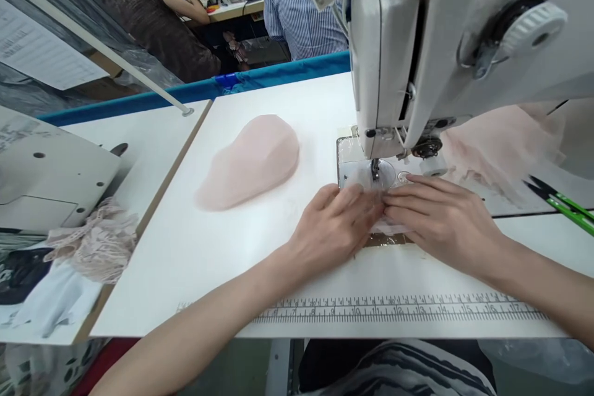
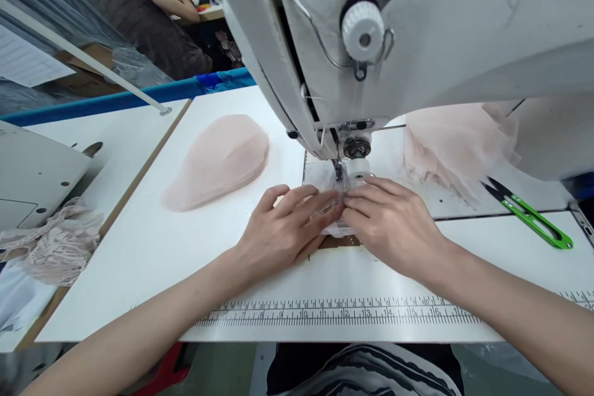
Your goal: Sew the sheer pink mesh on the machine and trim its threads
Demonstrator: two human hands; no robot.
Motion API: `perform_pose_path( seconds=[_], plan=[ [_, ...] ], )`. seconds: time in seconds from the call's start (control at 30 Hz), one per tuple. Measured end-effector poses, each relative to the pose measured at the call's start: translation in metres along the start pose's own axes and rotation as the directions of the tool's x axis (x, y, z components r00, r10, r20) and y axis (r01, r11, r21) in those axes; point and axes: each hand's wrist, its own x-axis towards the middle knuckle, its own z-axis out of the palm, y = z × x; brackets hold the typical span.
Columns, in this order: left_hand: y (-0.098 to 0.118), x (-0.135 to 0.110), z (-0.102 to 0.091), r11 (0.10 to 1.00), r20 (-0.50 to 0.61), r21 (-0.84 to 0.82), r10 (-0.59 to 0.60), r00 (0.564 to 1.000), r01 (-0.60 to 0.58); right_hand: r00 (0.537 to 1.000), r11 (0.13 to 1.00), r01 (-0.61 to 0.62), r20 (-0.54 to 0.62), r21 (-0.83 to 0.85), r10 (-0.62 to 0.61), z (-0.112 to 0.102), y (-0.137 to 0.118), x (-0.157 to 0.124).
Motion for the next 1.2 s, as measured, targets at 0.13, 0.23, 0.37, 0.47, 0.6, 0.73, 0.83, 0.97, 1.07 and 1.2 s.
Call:
perform_pose_path(
  seconds=[0.13, 0.23, 0.37, 0.47, 0.6, 0.73, 0.83, 0.97, 1.07, 1.2],
  plan=[
    [0.003, -0.001, -0.002, 1.000, 0.059, 0.004, -0.004, 0.998, 0.004, 1.000, 1.000, -0.002, 0.011, 0.001, 0.002, 0.000, -0.001, 0.001],
    [0.002, -0.002, -0.001, 1.000, 0.061, -0.017, -0.011, 0.998, 0.012, 1.000, 1.000, -0.005, 0.007, 0.000, 0.005, 0.000, -0.001, 0.001],
    [-0.001, -0.003, 0.001, 0.999, 0.086, -0.044, -0.020, 0.996, 0.024, 1.000, 1.000, -0.006, 0.007, 0.004, 0.006, 0.001, 0.000, 0.001],
    [-0.004, -0.001, 0.003, 0.998, 0.092, -0.047, -0.032, 0.995, 0.037, 1.000, 1.000, 0.004, 0.006, -0.019, -0.004, 0.003, 0.003, 0.002],
    [-0.009, 0.003, 0.007, 0.998, 0.081, -0.032, -0.055, 0.995, 0.058, 1.000, 0.998, 0.009, 0.016, -0.058, -0.008, 0.006, 0.007, 0.004],
    [-0.015, 0.006, 0.012, 0.997, 0.093, -0.027, -0.067, 0.993, 0.070, 1.000, 0.995, -0.008, 0.022, -0.098, 0.010, 0.009, 0.012, 0.008],
    [-0.018, 0.007, 0.016, 0.996, 0.071, -0.017, -0.087, 0.994, 0.088, 1.000, 0.992, -0.008, 0.016, -0.124, 0.010, 0.010, 0.014, 0.010],
    [-0.016, 0.005, 0.015, 0.998, 0.009, -0.008, -0.066, 0.998, 0.066, 1.000, 0.988, 0.024, 0.016, -0.151, -0.022, 0.009, 0.014, 0.009],
    [-0.012, 0.002, 0.012, 0.999, -0.036, -0.034, -0.040, 0.999, 0.039, 0.999, 0.986, 0.049, 0.026, -0.159, -0.045, 0.007, 0.013, 0.006],
    [-0.010, 0.000, 0.011, 0.993, -0.025, -0.101, -0.071, 0.997, 0.068, 0.998, 0.987, 0.048, 0.037, -0.156, -0.042, 0.007, 0.012, 0.004]
  ],
)
